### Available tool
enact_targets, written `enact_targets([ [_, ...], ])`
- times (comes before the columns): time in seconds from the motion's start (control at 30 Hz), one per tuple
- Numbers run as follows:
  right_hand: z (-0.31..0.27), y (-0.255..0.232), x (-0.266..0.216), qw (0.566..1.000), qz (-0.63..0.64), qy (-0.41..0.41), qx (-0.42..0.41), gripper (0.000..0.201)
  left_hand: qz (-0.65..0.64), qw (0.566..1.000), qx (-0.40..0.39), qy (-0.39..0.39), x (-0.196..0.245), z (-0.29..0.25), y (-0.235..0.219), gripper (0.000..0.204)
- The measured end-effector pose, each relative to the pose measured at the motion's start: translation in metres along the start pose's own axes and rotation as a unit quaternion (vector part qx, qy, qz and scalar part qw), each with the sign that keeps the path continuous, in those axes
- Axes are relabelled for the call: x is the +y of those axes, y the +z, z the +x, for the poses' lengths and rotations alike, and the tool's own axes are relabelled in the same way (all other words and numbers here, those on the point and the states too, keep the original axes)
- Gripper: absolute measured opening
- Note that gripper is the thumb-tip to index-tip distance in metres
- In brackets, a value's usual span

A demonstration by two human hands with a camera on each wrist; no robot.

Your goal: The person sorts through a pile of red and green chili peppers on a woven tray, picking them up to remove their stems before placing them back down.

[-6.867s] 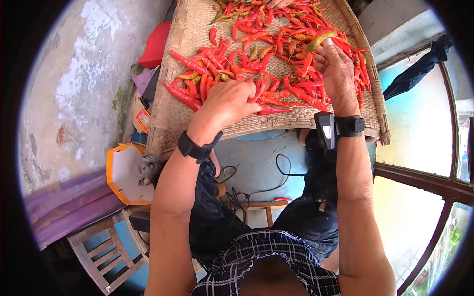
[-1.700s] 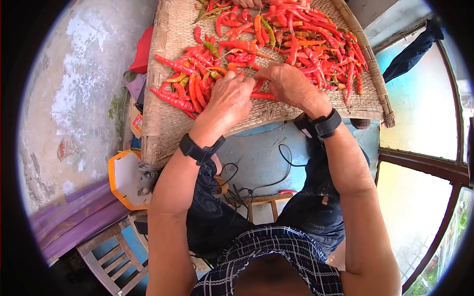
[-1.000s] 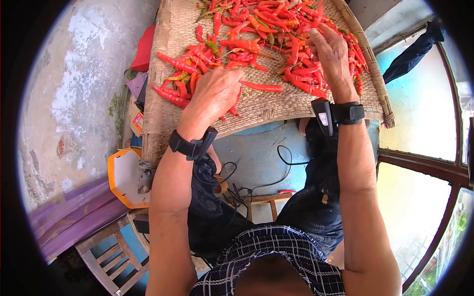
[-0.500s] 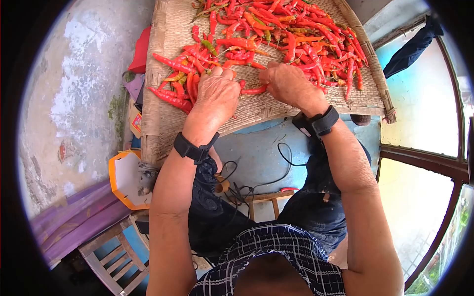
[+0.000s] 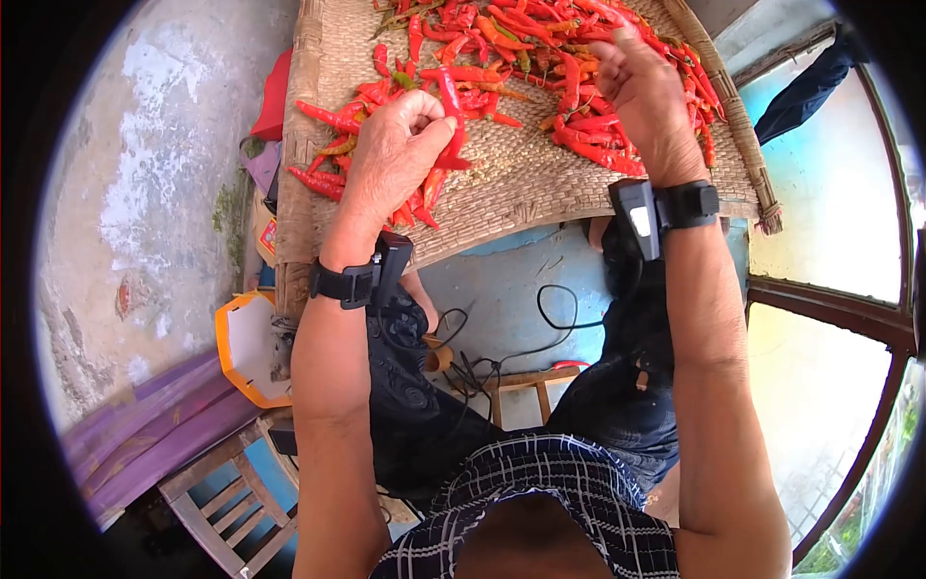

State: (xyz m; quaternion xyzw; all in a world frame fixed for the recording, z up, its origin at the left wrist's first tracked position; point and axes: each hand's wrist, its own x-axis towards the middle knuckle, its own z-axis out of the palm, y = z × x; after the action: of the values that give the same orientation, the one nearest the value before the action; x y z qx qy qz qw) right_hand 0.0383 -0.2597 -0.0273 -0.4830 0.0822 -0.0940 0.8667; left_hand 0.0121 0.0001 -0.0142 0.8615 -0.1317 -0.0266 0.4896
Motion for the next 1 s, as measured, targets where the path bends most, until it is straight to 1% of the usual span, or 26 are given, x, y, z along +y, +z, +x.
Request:
enact_targets([
  [0.03, -0.008, 0.006, 0.005, 0.994, -0.102, 0.001, -0.044, 0.030, 0.000, 1.000, 0.000, 0.000, 0.001, 0.000, 0.002, 0.014],
  [0.07, -0.017, 0.012, 0.011, 0.975, -0.202, 0.003, -0.087, 0.039, -0.015, 1.000, -0.007, 0.007, 0.003, 0.000, 0.005, 0.014],
  [0.1, -0.024, 0.017, 0.017, 0.957, -0.234, 0.037, -0.169, 0.044, -0.030, 0.999, -0.015, 0.014, 0.004, 0.000, 0.008, 0.014],
  [0.13, -0.034, 0.028, 0.019, 0.921, -0.326, 0.037, -0.210, 0.040, -0.030, 0.999, -0.016, 0.013, 0.004, 0.000, 0.010, 0.014],
  [0.2, -0.045, 0.041, 0.036, 0.909, -0.313, 0.000, -0.276, 0.033, 0.002, 0.999, -0.041, 0.036, 0.003, 0.000, 0.014, 0.013],
  [0.23, -0.045, 0.041, 0.040, 0.909, -0.312, 0.001, -0.277, 0.033, 0.012, 0.997, -0.031, 0.063, 0.003, 0.000, 0.018, 0.013],
  [0.27, -0.043, 0.041, 0.043, 0.906, -0.324, -0.011, -0.271, 0.030, 0.012, 0.998, -0.031, 0.062, 0.004, -0.001, 0.017, 0.013],
  [0.33, -0.039, 0.042, 0.042, 0.904, -0.336, -0.024, -0.265, 0.027, 0.105, 0.989, -0.106, -0.004, 0.011, -0.004, 0.011, 0.021],
  [0.37, -0.035, 0.040, 0.037, 0.904, -0.348, 0.005, -0.246, 0.027, 0.106, 0.989, -0.105, -0.004, 0.009, -0.006, 0.009, 0.021],
  [0.4, -0.031, 0.037, 0.031, 0.904, -0.361, 0.034, -0.228, 0.026, 0.229, 0.967, -0.092, 0.066, 0.004, -0.008, 0.008, 0.026],
  [0.43, -0.028, 0.035, 0.025, 0.903, -0.362, 0.051, -0.227, 0.025, 0.347, 0.925, -0.076, 0.134, 0.000, -0.011, 0.008, 0.032],
  [0.47, -0.025, 0.031, 0.020, 0.902, -0.363, 0.051, -0.228, 0.025, 0.347, 0.925, -0.075, 0.133, -0.003, -0.013, 0.009, 0.032],
  [0.53, -0.017, 0.021, 0.010, 0.951, -0.258, 0.021, -0.171, 0.024, 0.368, 0.913, -0.085, 0.153, -0.006, -0.016, 0.014, 0.038],
  [0.57, -0.008, 0.015, 0.009, 0.985, -0.119, -0.002, -0.129, 0.023, 0.380, 0.908, -0.078, 0.160, -0.007, -0.015, 0.016, 0.031],
  [0.6, 0.001, 0.013, 0.005, 0.996, 0.023, -0.025, -0.084, 0.022, 0.380, 0.908, -0.075, 0.159, -0.007, -0.015, 0.018, 0.031],
  [0.63, 0.008, 0.010, 0.001, 0.994, 0.101, -0.031, -0.009, 0.020, 0.392, 0.902, -0.091, 0.153, -0.008, -0.014, 0.019, 0.028],
  [0.67, 0.006, 0.003, -0.002, 0.995, 0.085, -0.055, 0.015, 0.020, 0.405, 0.896, -0.107, 0.147, -0.010, -0.013, 0.020, 0.025],
  [0.7, 0.005, 0.003, -0.001, 0.999, 0.041, -0.035, 0.005, 0.020, 0.403, 0.894, -0.095, 0.170, -0.011, -0.013, 0.021, 0.023],
  [0.73, 0.003, 0.002, 0.000, 1.000, -0.003, -0.016, -0.005, 0.019, 0.404, 0.894, -0.092, 0.172, -0.011, -0.012, 0.022, 0.023],
  [0.77, -0.001, 0.002, 0.006, 0.996, -0.082, -0.003, -0.029, 0.018, 0.399, 0.896, -0.094, 0.169, -0.012, -0.014, 0.022, 0.022],
  [0.8, -0.016, 0.015, 0.010, 0.986, -0.160, 0.012, -0.051, 0.017, 0.394, 0.898, -0.097, 0.167, -0.011, -0.015, 0.022, 0.022],
  [0.83, -0.022, 0.019, 0.014, 0.958, -0.248, 0.013, -0.146, 0.018, 0.395, 0.898, -0.098, 0.168, -0.010, -0.017, 0.021, 0.022],
  [0.87, -0.024, 0.022, 0.027, 0.904, -0.387, -0.016, -0.180, 0.020, 0.385, 0.901, -0.090, 0.180, -0.010, -0.018, 0.021, 0.020],
  [0.9, -0.023, 0.020, 0.044, 0.843, -0.460, -0.121, -0.252, 0.022, 0.374, 0.904, -0.081, 0.192, -0.010, -0.018, 0.020, 0.018],
  [0.93, -0.028, 0.026, 0.045, 0.843, -0.460, -0.122, -0.251, 0.022, 0.374, 0.903, -0.081, 0.194, -0.013, -0.018, 0.019, 0.018],
  [1.0, -0.043, 0.036, 0.049, 0.773, -0.523, -0.056, -0.354, 0.025, 0.317, 0.927, -0.061, 0.188, -0.015, -0.016, 0.016, 0.015],
])
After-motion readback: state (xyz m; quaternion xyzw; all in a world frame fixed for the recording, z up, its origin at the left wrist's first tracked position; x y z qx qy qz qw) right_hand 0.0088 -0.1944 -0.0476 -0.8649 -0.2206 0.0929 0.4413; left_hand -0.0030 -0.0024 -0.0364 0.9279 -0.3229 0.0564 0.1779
